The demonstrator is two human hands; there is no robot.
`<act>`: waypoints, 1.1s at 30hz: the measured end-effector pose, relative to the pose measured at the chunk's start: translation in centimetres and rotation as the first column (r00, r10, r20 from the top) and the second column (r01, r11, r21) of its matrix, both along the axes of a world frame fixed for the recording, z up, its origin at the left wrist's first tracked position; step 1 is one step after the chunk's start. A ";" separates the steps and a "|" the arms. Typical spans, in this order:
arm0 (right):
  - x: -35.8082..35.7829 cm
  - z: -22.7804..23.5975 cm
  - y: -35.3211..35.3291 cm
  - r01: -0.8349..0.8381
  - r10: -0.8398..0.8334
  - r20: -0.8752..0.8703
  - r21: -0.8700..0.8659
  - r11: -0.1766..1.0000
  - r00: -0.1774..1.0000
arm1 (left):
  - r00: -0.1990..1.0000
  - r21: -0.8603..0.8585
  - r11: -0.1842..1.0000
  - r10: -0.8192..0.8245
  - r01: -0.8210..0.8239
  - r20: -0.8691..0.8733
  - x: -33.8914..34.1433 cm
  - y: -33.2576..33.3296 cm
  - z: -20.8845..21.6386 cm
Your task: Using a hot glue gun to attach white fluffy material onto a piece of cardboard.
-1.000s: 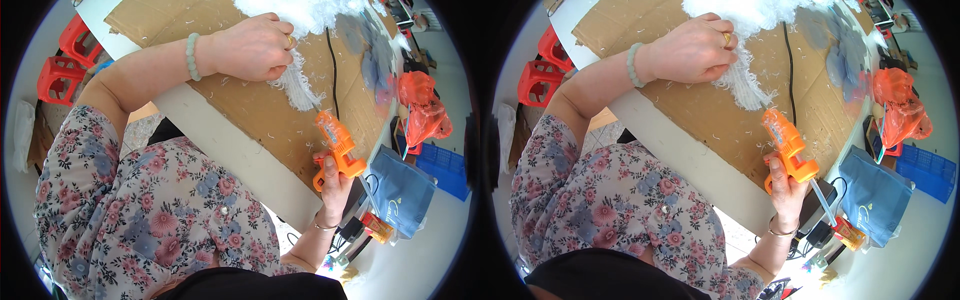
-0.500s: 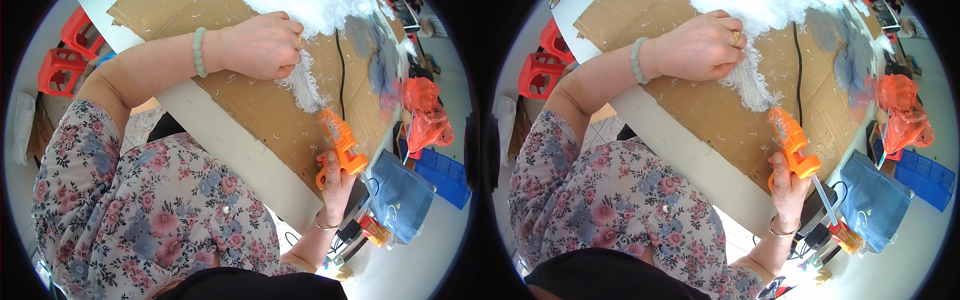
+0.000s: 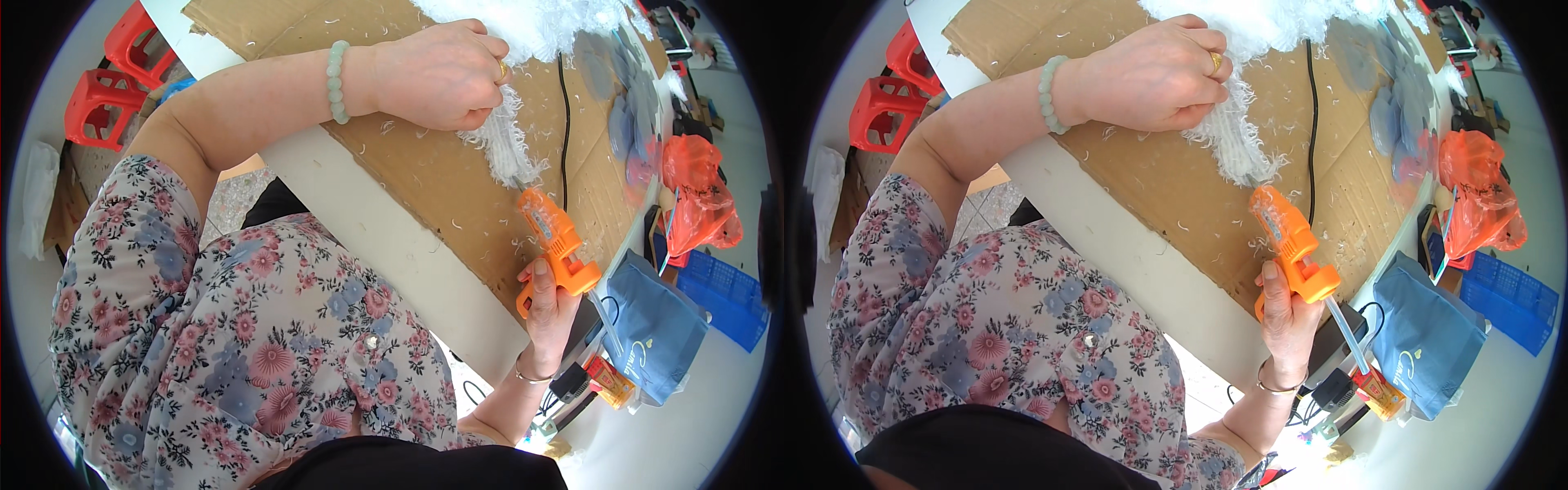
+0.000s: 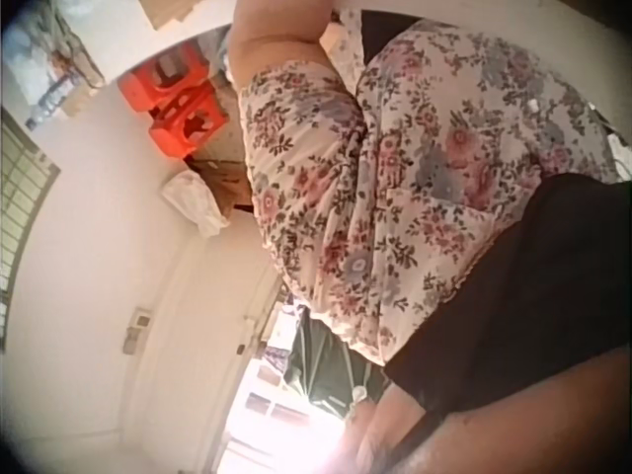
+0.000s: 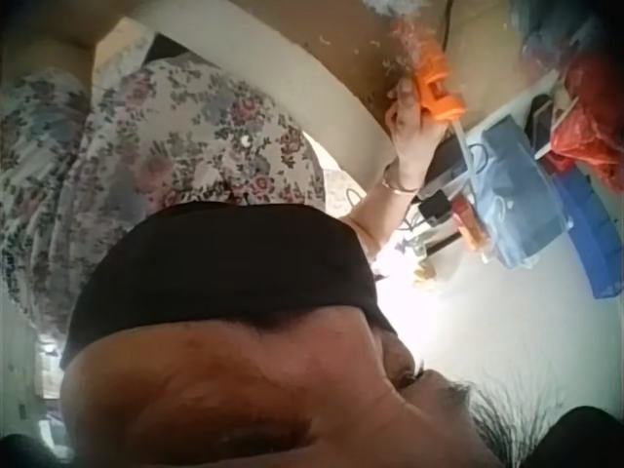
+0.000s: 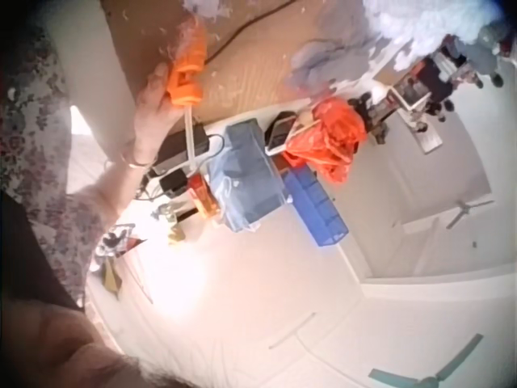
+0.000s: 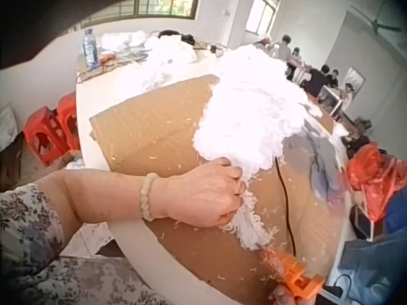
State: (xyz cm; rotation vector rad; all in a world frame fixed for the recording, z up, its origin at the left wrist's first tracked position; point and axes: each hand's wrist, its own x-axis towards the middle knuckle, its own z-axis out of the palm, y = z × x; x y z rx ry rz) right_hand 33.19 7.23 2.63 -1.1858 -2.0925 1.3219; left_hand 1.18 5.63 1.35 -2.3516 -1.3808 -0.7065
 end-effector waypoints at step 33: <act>-3.4 0.8 0.8 -0.137 0.131 0.071 0.081 0.987 0.989 | 1.000 -0.025 0.999 0.024 -0.024 0.016 0.2 -0.2 -0.3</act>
